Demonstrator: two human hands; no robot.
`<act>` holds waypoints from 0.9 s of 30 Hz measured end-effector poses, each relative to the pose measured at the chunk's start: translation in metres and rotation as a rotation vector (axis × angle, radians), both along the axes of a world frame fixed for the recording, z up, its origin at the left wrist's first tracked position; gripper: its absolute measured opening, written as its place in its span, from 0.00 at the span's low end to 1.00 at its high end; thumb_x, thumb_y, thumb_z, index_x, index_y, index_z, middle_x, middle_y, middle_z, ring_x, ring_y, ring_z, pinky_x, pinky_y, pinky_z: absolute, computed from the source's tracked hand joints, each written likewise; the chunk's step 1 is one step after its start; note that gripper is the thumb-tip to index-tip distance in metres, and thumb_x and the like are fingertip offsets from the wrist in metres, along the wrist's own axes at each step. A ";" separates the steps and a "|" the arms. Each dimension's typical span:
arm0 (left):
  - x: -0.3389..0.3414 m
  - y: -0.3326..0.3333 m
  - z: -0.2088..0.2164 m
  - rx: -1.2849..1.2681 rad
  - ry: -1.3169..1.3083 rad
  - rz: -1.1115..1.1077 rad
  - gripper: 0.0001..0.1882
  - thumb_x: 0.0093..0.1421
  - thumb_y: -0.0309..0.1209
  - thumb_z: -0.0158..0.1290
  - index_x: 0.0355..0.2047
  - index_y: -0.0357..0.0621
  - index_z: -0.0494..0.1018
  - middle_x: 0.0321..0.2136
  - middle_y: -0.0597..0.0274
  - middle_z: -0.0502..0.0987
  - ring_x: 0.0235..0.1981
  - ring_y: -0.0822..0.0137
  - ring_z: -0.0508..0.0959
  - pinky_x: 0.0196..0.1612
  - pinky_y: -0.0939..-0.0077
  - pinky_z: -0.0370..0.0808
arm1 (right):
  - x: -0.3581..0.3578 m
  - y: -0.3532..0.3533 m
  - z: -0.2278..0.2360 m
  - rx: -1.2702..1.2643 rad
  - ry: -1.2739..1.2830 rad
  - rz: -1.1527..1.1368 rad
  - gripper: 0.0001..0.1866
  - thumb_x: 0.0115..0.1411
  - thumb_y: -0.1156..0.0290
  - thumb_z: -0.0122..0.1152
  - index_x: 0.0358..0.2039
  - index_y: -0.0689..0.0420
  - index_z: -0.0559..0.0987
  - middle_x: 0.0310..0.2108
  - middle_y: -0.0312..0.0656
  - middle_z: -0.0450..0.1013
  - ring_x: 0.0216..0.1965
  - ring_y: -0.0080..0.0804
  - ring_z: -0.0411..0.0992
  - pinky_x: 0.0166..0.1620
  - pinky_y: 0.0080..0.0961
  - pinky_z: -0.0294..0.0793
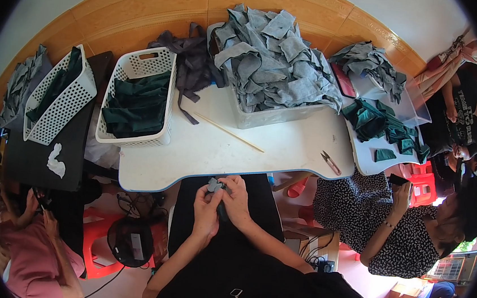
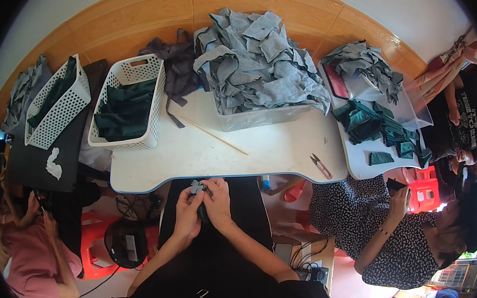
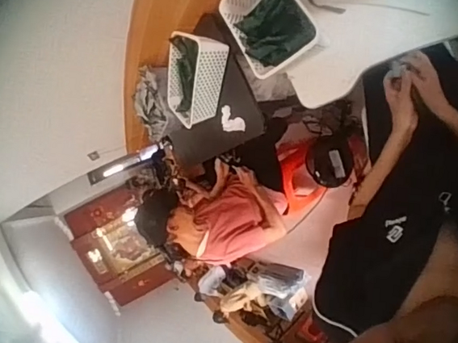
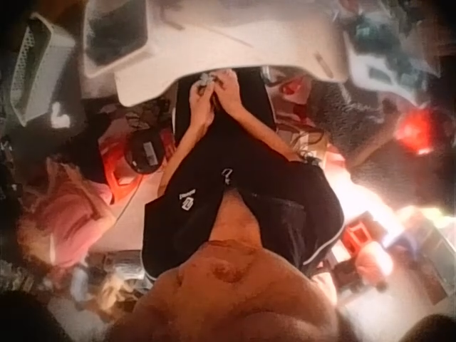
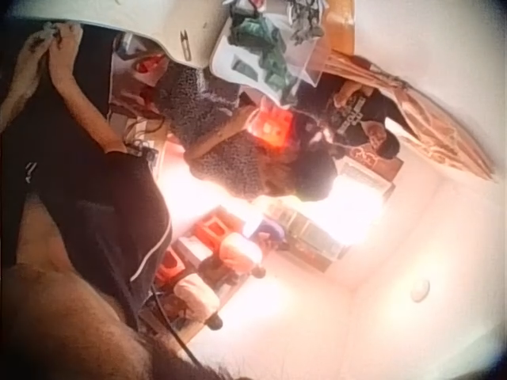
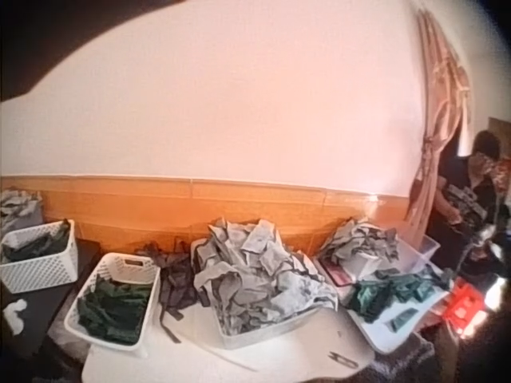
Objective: The recorder uses a wooden stick to turn small green and grey fabric pieces inside out.
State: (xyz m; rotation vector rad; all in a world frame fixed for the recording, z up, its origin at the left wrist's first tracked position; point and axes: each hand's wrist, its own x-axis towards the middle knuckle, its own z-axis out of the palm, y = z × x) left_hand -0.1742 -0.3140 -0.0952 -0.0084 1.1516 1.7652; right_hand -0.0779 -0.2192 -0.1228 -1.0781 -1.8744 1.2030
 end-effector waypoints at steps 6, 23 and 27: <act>-0.002 0.011 -0.057 -0.118 0.649 -0.028 0.17 0.93 0.29 0.69 0.73 0.37 0.80 0.48 0.57 0.93 0.50 0.74 0.91 0.54 0.69 0.88 | 0.009 0.004 -0.017 -0.013 -0.101 -0.051 0.16 0.75 0.72 0.84 0.61 0.56 1.00 0.53 0.45 0.85 0.59 0.49 0.85 0.65 0.41 0.86; -0.087 -0.022 -0.068 0.138 0.514 -0.645 0.07 0.85 0.26 0.76 0.48 0.36 0.98 0.40 0.65 0.96 0.44 0.74 0.92 0.49 0.74 0.86 | 0.051 -0.017 0.032 -1.832 0.701 0.780 0.24 1.02 0.46 0.60 0.40 0.37 0.79 0.27 0.18 0.58 0.29 0.21 0.57 0.49 0.35 0.71; -0.083 -0.023 -0.034 0.176 0.477 -0.573 0.07 0.87 0.25 0.74 0.56 0.37 0.99 0.48 0.63 0.97 0.50 0.72 0.93 0.55 0.73 0.87 | 0.051 -0.018 0.036 -1.765 0.950 0.915 0.27 1.04 0.40 0.50 0.43 0.35 0.81 0.26 0.18 0.57 0.29 0.21 0.57 0.50 0.36 0.71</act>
